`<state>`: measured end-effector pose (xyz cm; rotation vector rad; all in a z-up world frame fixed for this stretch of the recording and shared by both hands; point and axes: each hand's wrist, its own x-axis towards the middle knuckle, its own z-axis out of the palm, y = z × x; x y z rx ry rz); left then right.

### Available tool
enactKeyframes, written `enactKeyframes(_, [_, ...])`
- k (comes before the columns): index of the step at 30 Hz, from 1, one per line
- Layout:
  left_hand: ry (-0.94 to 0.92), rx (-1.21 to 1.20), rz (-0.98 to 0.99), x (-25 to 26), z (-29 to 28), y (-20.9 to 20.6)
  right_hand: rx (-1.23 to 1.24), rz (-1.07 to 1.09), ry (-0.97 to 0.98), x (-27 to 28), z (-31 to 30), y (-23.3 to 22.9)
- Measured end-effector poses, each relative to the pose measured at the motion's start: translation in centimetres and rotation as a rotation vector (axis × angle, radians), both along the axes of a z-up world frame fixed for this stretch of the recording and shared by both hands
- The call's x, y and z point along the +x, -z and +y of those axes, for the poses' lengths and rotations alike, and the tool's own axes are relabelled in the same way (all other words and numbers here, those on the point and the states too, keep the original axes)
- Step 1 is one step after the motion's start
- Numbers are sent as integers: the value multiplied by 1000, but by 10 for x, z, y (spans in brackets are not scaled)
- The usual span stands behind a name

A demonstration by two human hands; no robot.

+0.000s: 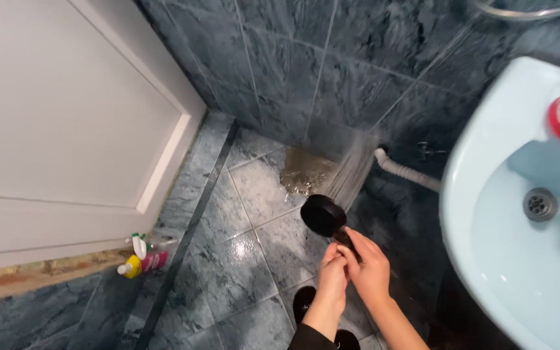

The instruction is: Rinsing bathroom surfaces including the floor, sink, and toilet using a handheld showerhead

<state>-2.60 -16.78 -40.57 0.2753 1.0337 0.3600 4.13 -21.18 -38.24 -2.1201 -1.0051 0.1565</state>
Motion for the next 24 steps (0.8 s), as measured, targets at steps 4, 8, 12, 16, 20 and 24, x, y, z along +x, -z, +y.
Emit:
enactKeyframes(4, [64, -28, 63, -2, -16, 15, -55, 54, 78, -9, -18, 21])
enactKeyframes(8, [23, -94, 117, -4, -50, 54, -79, 64, 109, -13, -43, 36])
enactKeyframes(12, [4, -184, 158, -13, -84, 51, -76, 70, 108, -22, -80, 44])
enactKeyframes(16, [-35, -160, 96, -30, -141, 61, -112, 139, 83, -30, -133, 50])
enactKeyframes(20, [-147, -105, 18, -55, -222, 98, -146, 172, 15, -45, -198, 63])
enactKeyframes(24, [-82, -12, 172, -78, -296, 115, -192, 191, -108, -73, -256, 81])
